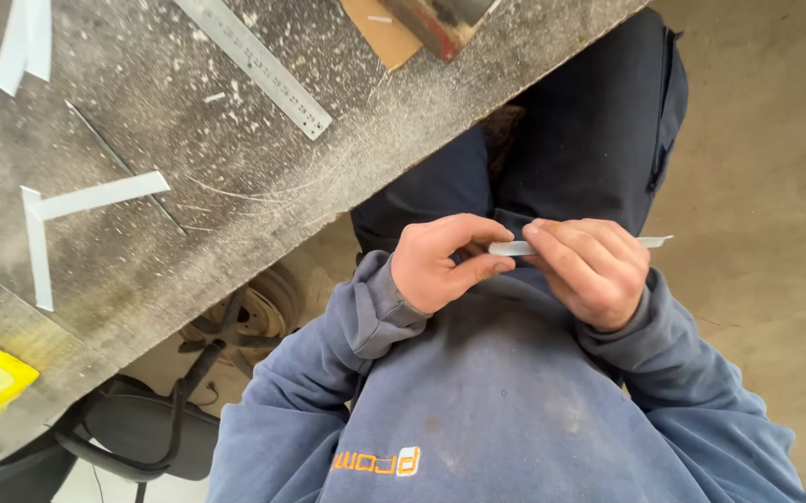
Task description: The person measures and cuts strips of white material using a ruler, a scribe, and scissors. They then fold the cut pieces and insert them into the slots of a cylindrical metal object, repeating the process for multiple pieces.
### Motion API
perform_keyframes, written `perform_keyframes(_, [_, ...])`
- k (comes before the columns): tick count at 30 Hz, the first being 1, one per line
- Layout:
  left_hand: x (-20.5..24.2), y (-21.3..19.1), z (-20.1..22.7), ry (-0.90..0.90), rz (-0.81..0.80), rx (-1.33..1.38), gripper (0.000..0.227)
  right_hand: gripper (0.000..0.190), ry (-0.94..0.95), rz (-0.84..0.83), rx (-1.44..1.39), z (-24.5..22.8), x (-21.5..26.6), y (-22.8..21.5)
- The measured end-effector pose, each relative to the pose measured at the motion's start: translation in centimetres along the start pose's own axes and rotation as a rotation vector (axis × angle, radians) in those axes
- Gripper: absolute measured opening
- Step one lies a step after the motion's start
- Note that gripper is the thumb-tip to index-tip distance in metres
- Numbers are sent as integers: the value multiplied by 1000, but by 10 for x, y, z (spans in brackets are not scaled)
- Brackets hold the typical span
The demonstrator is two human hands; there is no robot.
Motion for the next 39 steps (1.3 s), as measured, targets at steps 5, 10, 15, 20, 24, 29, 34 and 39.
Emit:
perform_keyframes(5, [-9,-11,9,392,-19,-357,25,29,36,11,-48,3,-1,0])
perform_keyframes(10, [-13,-8,9,558,28,-430,23,32,51,16,-71,0,-4,4])
perform_keyframes(15, [-21,-6,16,647,70,-503,18,31,64,58,-179,-4,-18,1])
perform_keyframes(20, [-28,-8,15,645,61,-521,19,29,73,64,-218,-3,-25,-4])
perform_keyframes(24, [-36,-12,16,619,139,-503,19,27,131,80,-168,-6,-38,-2])
perform_keyframes(29, [-56,-24,34,516,213,-465,24,21,204,135,-212,-1,-70,-5])
perform_keyframes(34, [-92,-58,63,452,204,-487,36,17,343,156,-190,26,-114,-8])
perform_keyframes(39, [-143,-104,103,942,278,-761,16,13,325,160,-206,45,-141,8])
Point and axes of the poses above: each hand's wrist, its own x-axis away from the middle knuckle, its own y-axis out of the palm, z = x × y, the point moved 1 cm from there along -x, towards the middle knuckle, and after that the axes turned 7 degrees about y, right-handed, at the moved point
